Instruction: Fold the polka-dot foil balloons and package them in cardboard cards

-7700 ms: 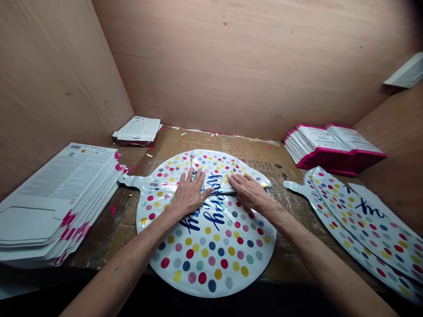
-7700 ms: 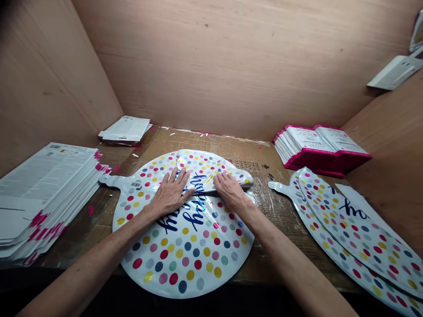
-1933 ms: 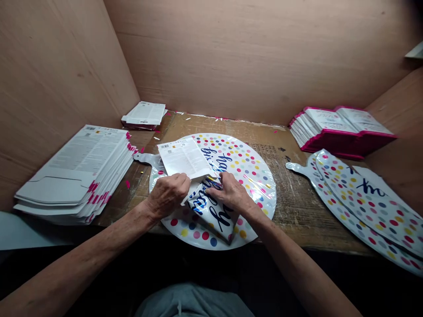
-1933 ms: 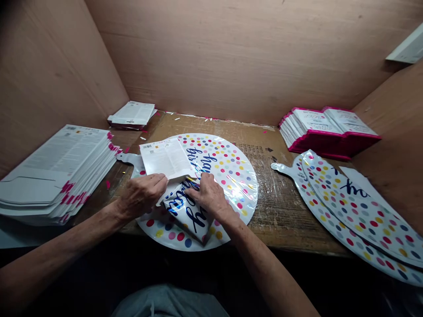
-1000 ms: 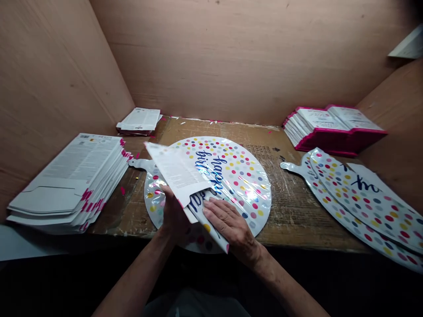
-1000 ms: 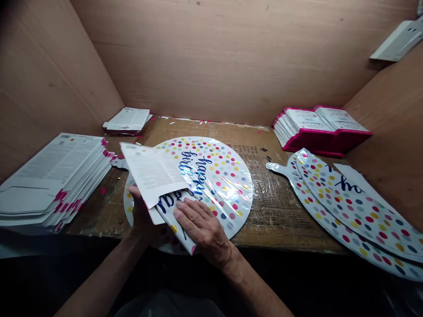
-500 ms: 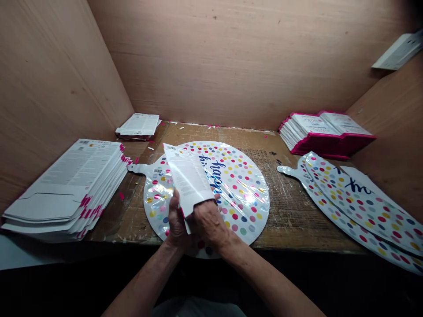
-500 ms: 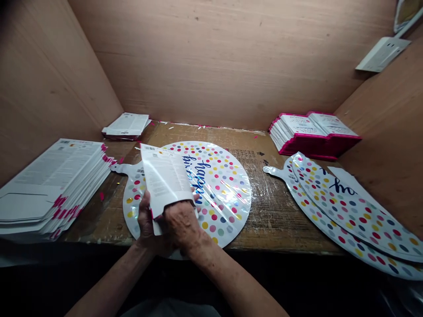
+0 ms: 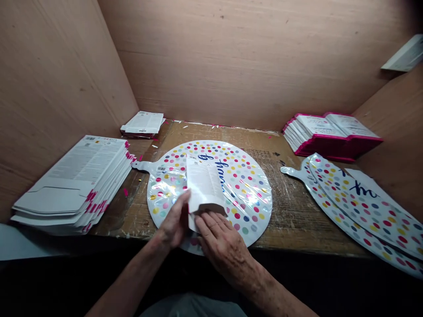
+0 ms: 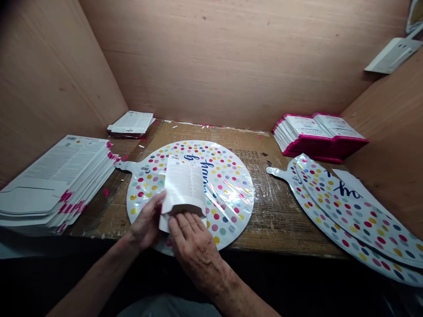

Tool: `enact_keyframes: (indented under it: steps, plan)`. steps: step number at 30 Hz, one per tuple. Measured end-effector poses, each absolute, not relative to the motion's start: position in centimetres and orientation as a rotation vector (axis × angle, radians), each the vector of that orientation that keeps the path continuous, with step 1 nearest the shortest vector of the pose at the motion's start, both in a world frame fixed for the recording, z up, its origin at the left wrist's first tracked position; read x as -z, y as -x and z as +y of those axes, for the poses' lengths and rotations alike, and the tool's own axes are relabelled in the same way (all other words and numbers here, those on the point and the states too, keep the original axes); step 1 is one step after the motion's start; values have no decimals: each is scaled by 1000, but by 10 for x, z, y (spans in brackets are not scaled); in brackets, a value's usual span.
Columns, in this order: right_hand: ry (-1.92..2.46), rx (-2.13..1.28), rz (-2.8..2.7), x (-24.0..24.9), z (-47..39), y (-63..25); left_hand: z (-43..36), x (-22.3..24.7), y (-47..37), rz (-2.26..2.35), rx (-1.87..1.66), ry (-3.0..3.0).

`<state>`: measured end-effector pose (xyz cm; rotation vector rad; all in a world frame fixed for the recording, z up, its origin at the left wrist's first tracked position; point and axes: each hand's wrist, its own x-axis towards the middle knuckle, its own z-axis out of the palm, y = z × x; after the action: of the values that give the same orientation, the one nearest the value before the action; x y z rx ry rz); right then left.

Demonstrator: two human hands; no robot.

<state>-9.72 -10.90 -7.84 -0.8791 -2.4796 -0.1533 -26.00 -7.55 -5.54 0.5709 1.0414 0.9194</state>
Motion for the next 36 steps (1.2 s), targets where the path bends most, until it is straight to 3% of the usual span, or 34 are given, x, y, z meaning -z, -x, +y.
enact_keyframes:
  steps: [3, 5, 9, 14, 29, 36]
  plan:
    - [949, 180, -2506, 97, -117, 74, -70, 51, 272, 1898, -611, -1299]
    - [862, 161, -2485, 99, -120, 61, -60, 53, 268, 2110, -641, -1790]
    - [803, 125, -2322, 86, -118, 38, -41, 78, 240, 1423, -733, -2477]
    - [1089, 206, -2337, 83, -106, 15, -39, 99, 219, 1233, -607, -2491]
    - [1084, 313, -2770, 84, -81, 29, -41, 97, 216, 1183, -621, -2351]
    - [950, 20, -2596, 85, -139, -36, -38, 99, 208, 1098, -651, -2369]
